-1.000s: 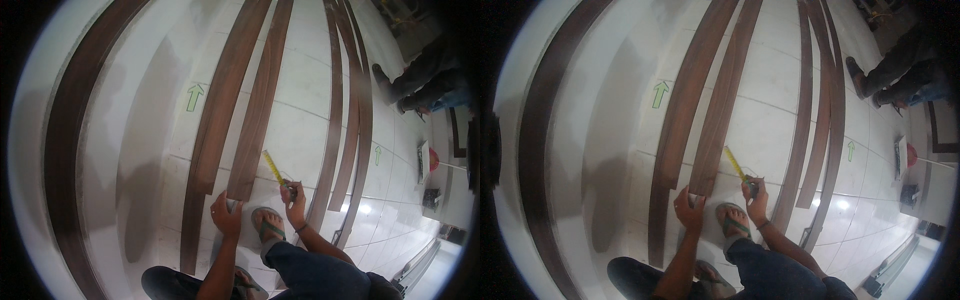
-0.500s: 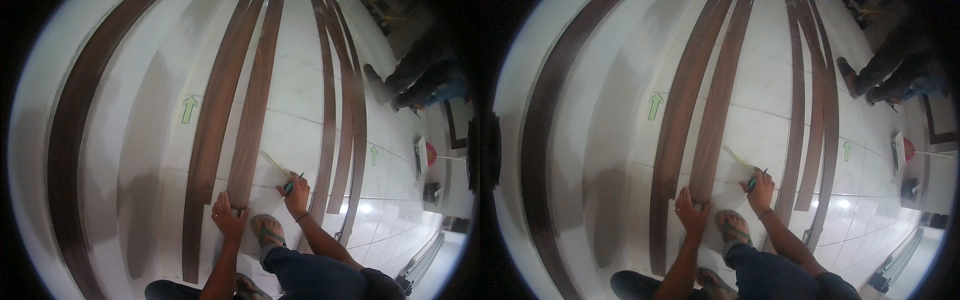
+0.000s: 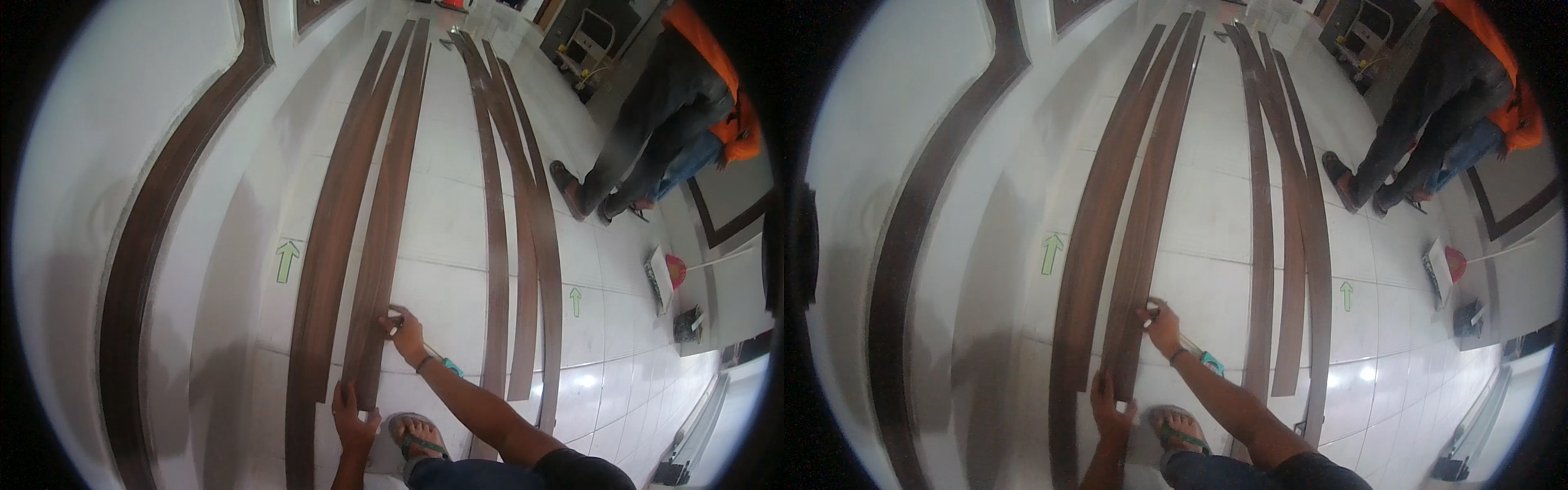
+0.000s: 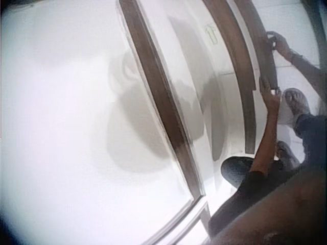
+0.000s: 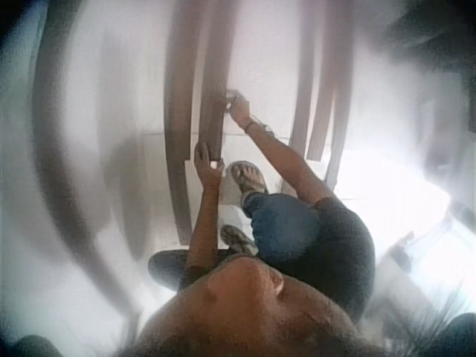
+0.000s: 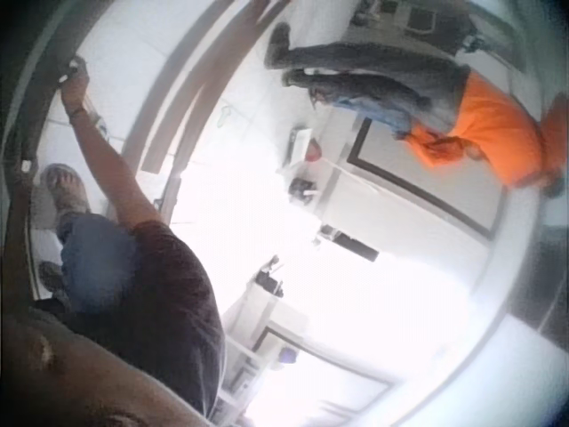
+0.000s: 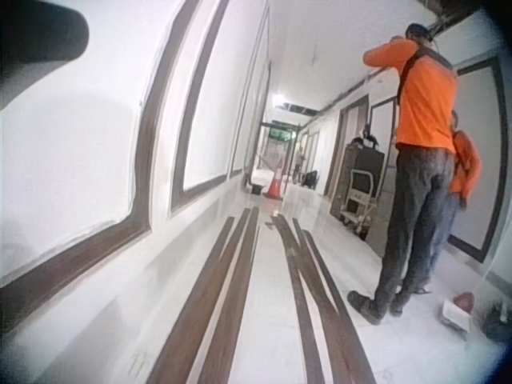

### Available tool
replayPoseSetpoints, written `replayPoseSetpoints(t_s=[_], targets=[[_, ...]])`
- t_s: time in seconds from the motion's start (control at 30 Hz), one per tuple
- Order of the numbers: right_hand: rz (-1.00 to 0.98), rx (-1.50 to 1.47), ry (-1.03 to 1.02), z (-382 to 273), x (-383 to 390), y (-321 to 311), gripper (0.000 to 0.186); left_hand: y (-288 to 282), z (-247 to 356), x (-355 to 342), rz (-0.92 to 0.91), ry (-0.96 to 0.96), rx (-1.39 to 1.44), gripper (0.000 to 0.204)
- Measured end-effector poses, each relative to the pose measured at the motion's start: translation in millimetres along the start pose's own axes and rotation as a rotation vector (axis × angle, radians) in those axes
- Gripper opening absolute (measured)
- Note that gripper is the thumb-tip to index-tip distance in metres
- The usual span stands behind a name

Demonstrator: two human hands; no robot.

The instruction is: The person measures wood-patterned flooring strips using a tape measure and marker while sitting on a tiled floor. They align a metal straight edge along the marked line and cut the strip with a utility knife. Other people in the background move and position similar strips.

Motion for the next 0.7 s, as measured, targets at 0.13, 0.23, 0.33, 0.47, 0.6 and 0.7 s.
replayPoseSetpoints(t_s=[0.13,0.23,0.33,0.47,0.6,0.7], targets=[[-0.009,0.074,-0.09,9,-1,1,0.038,3,-3,4,-0.001,0.004,-0.06,0.096],[-0.011,-0.016,-0.069,14,7,5,0.037,2,-7,11,-0.007,-0.017,-0.061,0.094],[0.107,0.176,-0.189,18,11,0,0.035,2,-1,15,-0.041,-0.064,-0.088,0.093],[0.087,0.11,-0.15,9,22,3,0.035,-1,-9,25,-0.059,-0.147,-0.085,0.098],[0.114,0.158,-0.226,3,17,-6,0.036,2,-3,23,-0.054,-0.091,-0.082,0.098],[0.133,0.128,-0.24,-5,15,-9,0.036,4,-3,21,-0.027,-0.057,-0.075,0.095]])
Point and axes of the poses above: each hand's wrist, its own x-axis away from the middle knuckle, its own y-axis out of the palm, z = x × y, the point moved 3 cm from there along -x, towards the middle knuckle, and after that the axes turned 11 degrees about x, right-handed, at the moved point
